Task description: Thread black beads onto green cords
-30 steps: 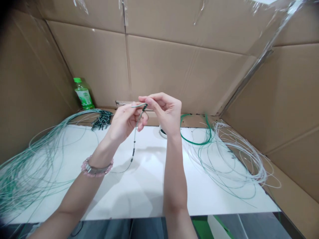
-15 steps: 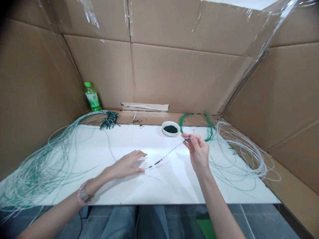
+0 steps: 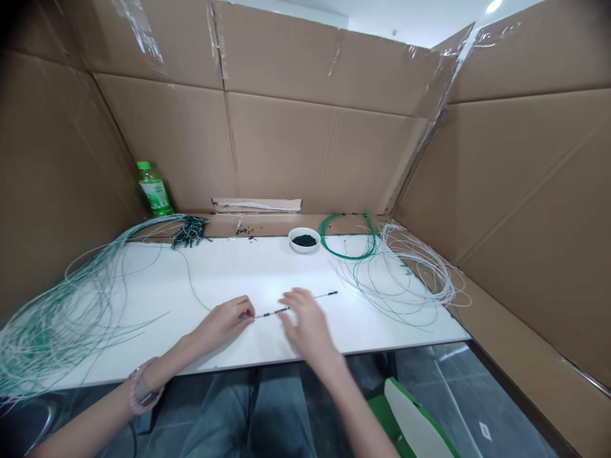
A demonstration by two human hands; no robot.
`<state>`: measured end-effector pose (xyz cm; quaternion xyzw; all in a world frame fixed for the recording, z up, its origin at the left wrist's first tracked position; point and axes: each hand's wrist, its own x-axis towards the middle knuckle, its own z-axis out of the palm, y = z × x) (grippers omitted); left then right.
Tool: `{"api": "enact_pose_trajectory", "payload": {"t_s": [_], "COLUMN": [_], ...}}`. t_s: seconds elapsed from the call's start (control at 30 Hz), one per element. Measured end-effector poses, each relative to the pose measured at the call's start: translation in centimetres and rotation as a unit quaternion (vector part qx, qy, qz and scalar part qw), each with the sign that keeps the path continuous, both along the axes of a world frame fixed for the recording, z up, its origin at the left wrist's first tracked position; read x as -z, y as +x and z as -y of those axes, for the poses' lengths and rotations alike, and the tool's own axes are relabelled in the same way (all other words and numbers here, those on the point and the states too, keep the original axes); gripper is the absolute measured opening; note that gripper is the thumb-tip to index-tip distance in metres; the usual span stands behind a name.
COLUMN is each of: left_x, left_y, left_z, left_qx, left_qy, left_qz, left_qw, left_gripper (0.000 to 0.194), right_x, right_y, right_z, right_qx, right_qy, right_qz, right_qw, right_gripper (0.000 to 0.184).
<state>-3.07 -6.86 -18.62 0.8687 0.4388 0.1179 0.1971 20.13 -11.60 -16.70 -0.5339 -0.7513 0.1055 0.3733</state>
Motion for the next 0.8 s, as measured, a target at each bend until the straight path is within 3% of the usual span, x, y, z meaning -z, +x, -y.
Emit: {"api": "enact_pose_trajectory", "payload": {"t_s": [0.1,0.23,0.5,0.8], "left_x": [0.5,0.8,0.4,-1.8], "left_y": [0.5,0.8,0.2,-2.7], "left_z": [0.2,0.3,0.4,0.6], "left_qx": [-0.012,-0.024,-0.035,-0.042], "left_qy": [0.017,0.031,0.02,-0.01], "left_qz": [-0.012,-0.026,-0.023,-0.029], "left_qw": [1.0,0.999,0.999,0.999], "left_gripper": [0.02,0.021,0.024,0.026], "right_x": [2.1,3.2,3.0,2.1], "right_y": [-4.7,-5.8,-4.9,0.6], "right_z": [-1.6,-3.3,-4.3,-5.3], "right_qx": [-0.061,-0.09,-0.122,-0.086], "right_qy": [-0.037,-0.06,-0.044,0.002], "right_qz": [0.075,0.136,0.213,0.267], "right_qw": [0.995,0.985,0.968,0.96], "right_gripper": [0.018,0.017,0.017,0.016]}}
